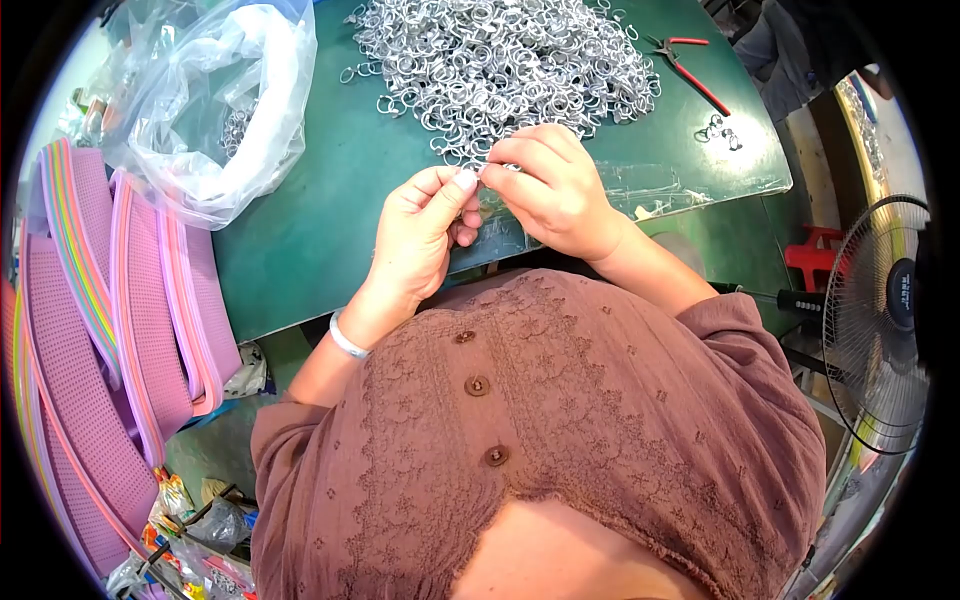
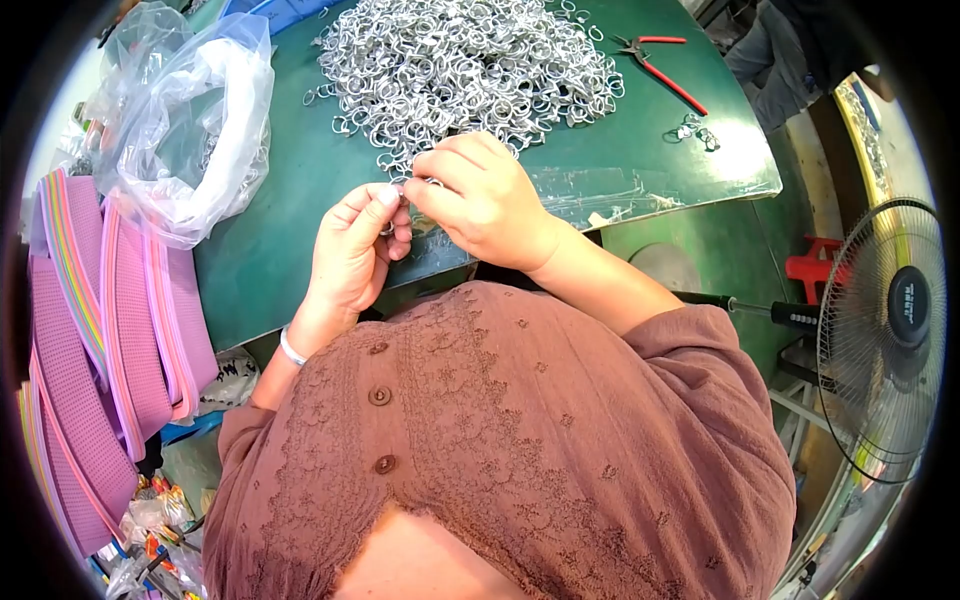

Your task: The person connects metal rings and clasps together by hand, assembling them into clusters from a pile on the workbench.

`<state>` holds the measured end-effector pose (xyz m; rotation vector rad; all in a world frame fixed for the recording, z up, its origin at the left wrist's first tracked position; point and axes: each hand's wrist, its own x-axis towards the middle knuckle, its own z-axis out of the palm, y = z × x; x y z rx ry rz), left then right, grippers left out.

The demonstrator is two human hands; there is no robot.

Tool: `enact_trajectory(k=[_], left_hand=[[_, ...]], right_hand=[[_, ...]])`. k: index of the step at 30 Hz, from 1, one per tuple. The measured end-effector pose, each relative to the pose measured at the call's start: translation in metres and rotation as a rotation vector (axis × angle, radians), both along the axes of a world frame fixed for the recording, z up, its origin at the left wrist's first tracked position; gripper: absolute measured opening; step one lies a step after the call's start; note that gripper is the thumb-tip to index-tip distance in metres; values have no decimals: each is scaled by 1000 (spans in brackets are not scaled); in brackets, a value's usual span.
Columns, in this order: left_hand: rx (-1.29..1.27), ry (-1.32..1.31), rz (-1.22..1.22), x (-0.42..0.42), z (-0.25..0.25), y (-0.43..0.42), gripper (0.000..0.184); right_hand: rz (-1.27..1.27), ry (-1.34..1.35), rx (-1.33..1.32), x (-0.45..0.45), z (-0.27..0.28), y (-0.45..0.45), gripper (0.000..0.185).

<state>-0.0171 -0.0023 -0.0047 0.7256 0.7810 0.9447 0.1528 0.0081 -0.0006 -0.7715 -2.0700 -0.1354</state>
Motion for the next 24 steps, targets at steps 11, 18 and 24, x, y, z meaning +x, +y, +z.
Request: enact_trajectory(k=[11, 18, 24], left_hand=[[80, 57, -6, -1, -1, -1, 16], [41, 23, 28, -2, -3, -1, 14], [-29, -10, 35, -6, -1, 1, 14]], right_hand=[[-121, 169, -296, 18, -9, 3, 16], [-167, 57, -300, 24, -11, 4, 13], [-154, -49, -307, 22, -9, 3, 10]])
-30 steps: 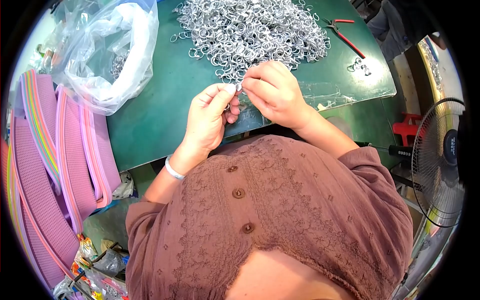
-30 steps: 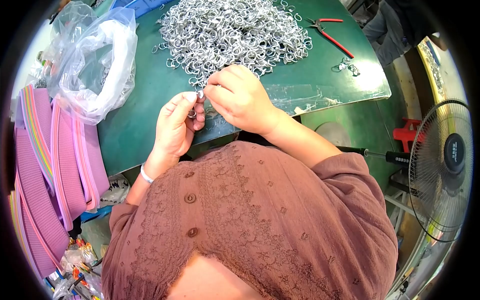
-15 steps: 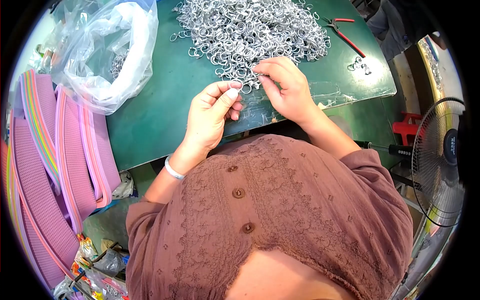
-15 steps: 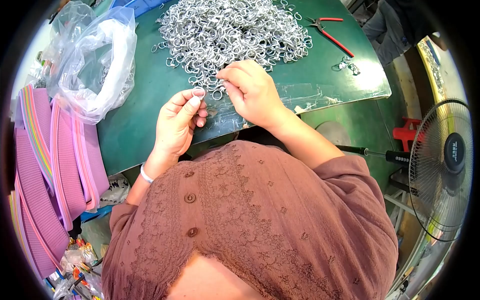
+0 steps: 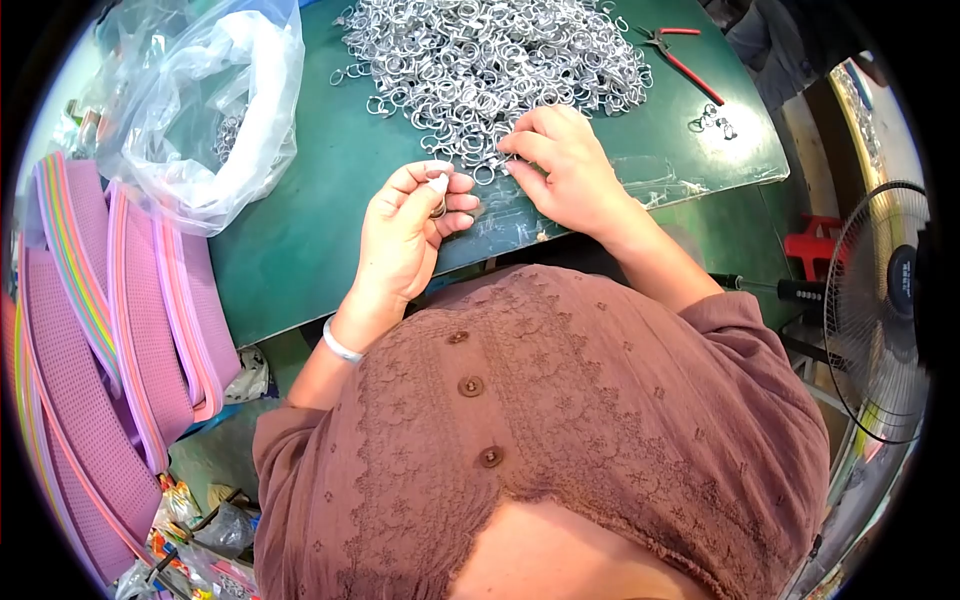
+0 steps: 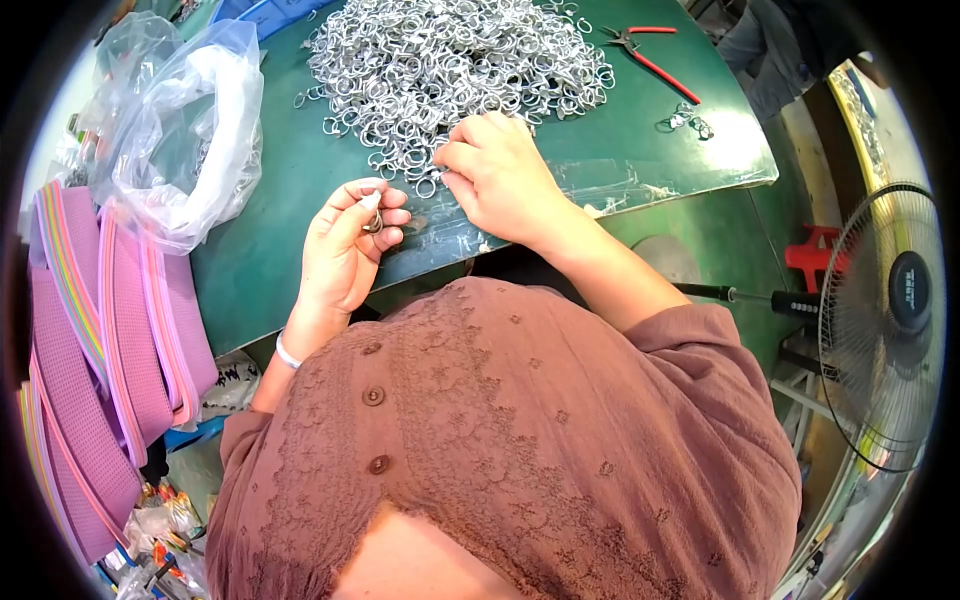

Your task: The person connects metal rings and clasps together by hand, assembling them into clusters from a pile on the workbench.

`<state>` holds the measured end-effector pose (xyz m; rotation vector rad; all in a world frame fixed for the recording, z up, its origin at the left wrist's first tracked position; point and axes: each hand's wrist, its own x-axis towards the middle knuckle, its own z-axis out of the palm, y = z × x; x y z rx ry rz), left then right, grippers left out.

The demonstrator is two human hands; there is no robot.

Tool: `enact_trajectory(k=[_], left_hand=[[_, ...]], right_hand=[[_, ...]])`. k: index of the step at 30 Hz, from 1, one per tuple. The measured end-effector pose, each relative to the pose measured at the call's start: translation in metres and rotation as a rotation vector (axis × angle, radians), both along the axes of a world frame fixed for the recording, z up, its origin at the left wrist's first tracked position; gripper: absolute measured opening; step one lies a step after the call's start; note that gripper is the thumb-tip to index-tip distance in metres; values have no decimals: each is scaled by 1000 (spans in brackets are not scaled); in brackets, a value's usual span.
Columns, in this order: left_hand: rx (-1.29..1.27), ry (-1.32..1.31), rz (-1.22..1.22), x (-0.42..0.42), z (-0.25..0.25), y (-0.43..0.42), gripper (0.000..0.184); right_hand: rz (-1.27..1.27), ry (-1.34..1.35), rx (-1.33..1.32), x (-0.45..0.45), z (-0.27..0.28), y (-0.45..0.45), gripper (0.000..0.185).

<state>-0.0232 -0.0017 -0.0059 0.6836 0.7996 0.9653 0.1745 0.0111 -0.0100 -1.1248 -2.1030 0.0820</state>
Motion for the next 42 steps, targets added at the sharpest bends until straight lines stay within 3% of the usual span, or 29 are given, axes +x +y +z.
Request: enact_trajectory(k=[6, 12, 15, 18, 24, 30, 36, 42], left_hand=[[-31, -84, -42, -5, 1, 2, 21], [-61, -55, -105, -3, 1, 2, 20], [-42, 63, -100, 6, 8, 0, 16], [8, 73, -118, 8, 7, -1, 13], [35, 52, -122, 7, 10, -2, 10], [20, 44, -115, 7, 7, -2, 9], [29, 69, -87, 10, 0, -2, 11], [16, 11, -79, 7, -1, -2, 14]], right_hand=[[13, -12, -48, 1, -2, 2, 7], [70, 409, -310, -2, 2, -1, 3], [51, 620, -753, -7, 18, -7, 4], [197, 993, -919, -13, 14, -5, 7], [228, 1220, -1158, -17, 8, -3, 7], [223, 1177, -1156, -19, 2, -2, 7], [119, 807, -684, -28, 6, -12, 9], [112, 804, -630, -24, 7, -10, 11]])
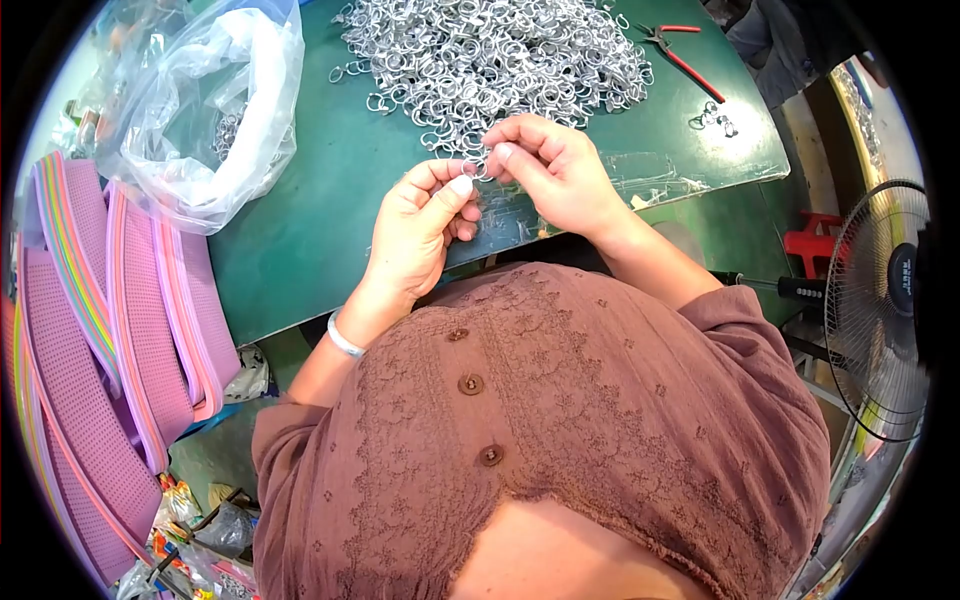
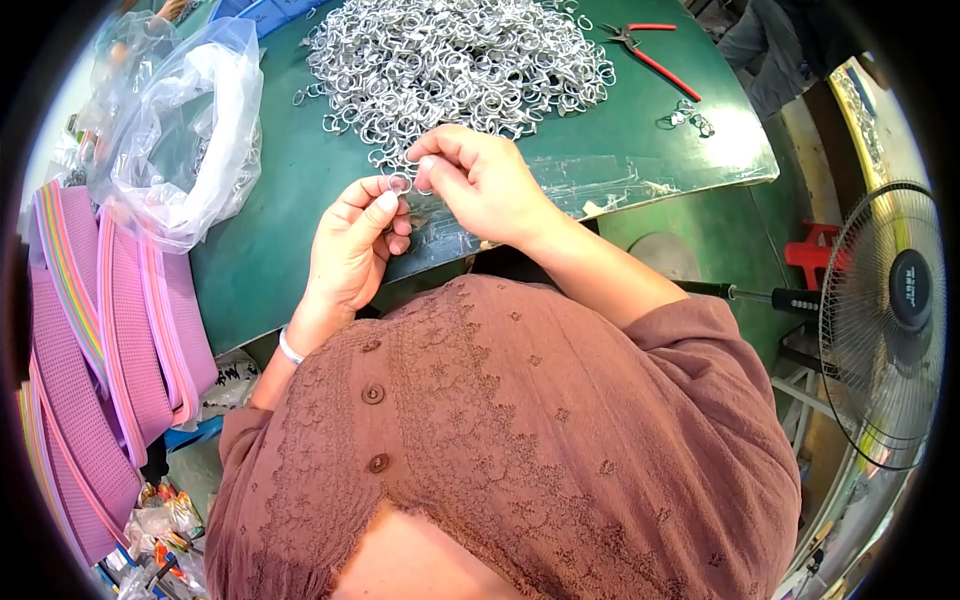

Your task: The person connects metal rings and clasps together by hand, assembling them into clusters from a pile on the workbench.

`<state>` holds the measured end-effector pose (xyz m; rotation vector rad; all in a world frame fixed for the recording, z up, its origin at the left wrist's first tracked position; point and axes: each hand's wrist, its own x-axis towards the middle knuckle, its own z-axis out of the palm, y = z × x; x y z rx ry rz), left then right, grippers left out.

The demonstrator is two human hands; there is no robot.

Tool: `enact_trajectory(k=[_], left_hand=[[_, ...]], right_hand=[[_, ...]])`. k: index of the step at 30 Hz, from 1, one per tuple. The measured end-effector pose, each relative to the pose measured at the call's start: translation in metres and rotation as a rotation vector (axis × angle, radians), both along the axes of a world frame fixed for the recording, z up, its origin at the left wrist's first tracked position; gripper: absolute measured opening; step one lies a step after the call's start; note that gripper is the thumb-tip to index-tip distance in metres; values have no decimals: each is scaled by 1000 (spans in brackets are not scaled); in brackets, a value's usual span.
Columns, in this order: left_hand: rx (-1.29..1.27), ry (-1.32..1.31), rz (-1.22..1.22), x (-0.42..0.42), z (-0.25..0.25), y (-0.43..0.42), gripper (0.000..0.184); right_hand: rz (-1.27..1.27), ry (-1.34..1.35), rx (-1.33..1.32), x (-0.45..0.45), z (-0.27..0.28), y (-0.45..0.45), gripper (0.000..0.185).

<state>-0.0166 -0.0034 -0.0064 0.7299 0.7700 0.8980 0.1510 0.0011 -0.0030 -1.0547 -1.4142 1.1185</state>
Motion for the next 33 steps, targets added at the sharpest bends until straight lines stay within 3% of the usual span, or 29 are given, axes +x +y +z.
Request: enact_trajectory(k=[8, 11, 20, 29, 32, 33], left_hand=[[20, 6, 11, -3, -1, 0, 16], [7, -19, 11, -4, -2, 0, 15], [-61, -238, -16, -16, -6, 6, 26], [-119, -131, -10, -15, -8, 6, 18], [-127, -77, 5, -12, -4, 5, 15], [-129, -59, 8, -11, -3, 5, 14]], right_hand=[[-144, -329, 221, 15, -5, 9, 13], [-185, -545, 473, 18, -7, 13, 12], [-127, -897, 622, 15, -7, 16, 7], [-91, -897, 630, 15, -3, 18, 8], [-120, -801, 628, 18, -7, 23, 6], [-65, -570, 389, 18, -6, 22, 6]])
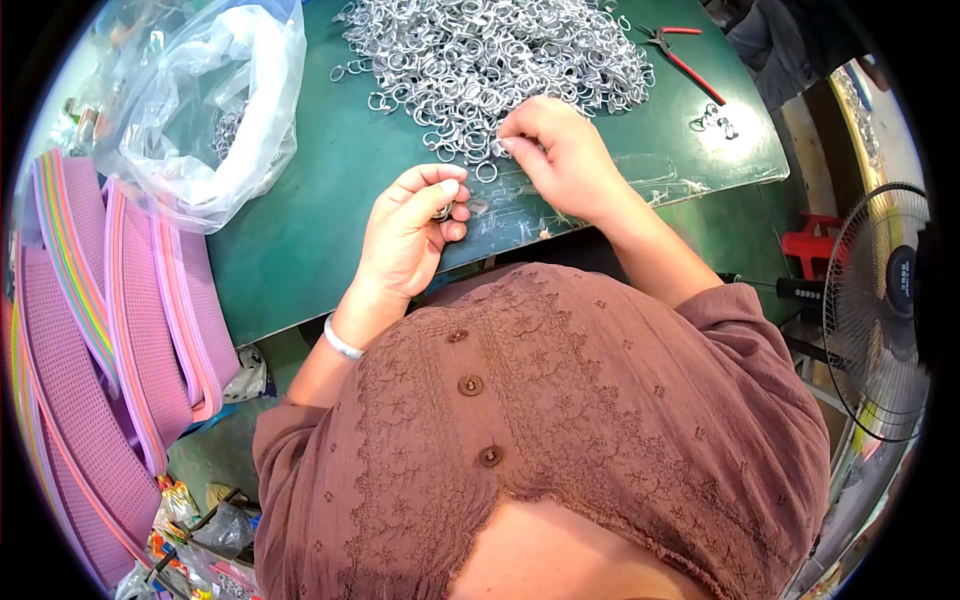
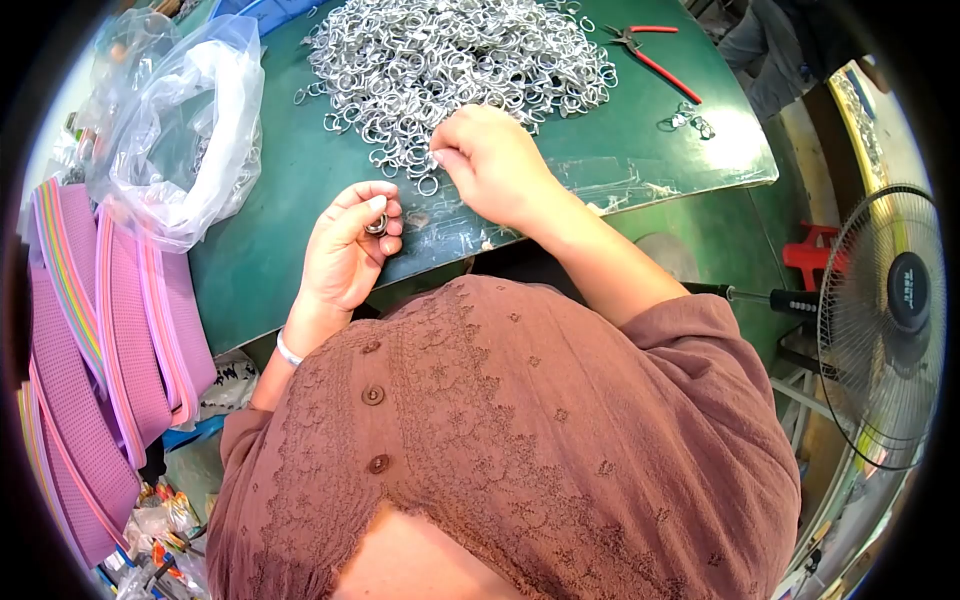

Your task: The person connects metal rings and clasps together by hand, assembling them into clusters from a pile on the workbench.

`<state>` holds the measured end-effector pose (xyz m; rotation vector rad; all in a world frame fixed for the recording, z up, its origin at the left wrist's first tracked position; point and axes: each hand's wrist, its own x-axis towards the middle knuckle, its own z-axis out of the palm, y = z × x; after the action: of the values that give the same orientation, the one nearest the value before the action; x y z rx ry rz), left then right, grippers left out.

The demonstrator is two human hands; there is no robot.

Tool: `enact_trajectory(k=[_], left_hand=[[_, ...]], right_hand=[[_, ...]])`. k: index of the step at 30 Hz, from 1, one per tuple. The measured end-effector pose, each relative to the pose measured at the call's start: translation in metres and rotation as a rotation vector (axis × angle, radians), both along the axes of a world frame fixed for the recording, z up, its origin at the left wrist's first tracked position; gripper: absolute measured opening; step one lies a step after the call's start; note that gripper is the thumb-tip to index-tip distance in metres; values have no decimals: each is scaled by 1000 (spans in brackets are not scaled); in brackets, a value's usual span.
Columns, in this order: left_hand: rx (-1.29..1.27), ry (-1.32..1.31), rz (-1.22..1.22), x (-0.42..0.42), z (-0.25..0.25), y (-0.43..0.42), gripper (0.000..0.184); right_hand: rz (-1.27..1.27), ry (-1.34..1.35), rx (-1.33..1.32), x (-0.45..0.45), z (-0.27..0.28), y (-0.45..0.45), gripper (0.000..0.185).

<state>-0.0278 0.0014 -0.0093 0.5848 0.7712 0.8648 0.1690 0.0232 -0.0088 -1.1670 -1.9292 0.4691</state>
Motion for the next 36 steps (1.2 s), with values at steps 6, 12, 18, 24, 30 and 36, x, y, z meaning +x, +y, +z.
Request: enact_trajectory(k=[6, 12, 18, 24, 30, 36], left_hand=[[61, 73, -25, 7, 10, -1, 14], [122, 82, -55, 10, 15, -1, 14], [132, 89, -51, 11, 16, -1, 12], [207, 166, -19, 15, 9, -2, 11], [194, 161, 40, 15, 6, -1, 11], [177, 88, 34, 13, 1, -1, 11]], right_hand=[[174, 860, -768, -2, 13, -5, 11], [232, 1014, -961, -6, 6, -6, 10], [164, 992, -925, -13, 5, -9, 12], [107, 759, -531, -23, 5, -15, 12], [130, 678, -428, -26, 12, -20, 13], [119, 586, -403, -15, 10, -17, 14]])
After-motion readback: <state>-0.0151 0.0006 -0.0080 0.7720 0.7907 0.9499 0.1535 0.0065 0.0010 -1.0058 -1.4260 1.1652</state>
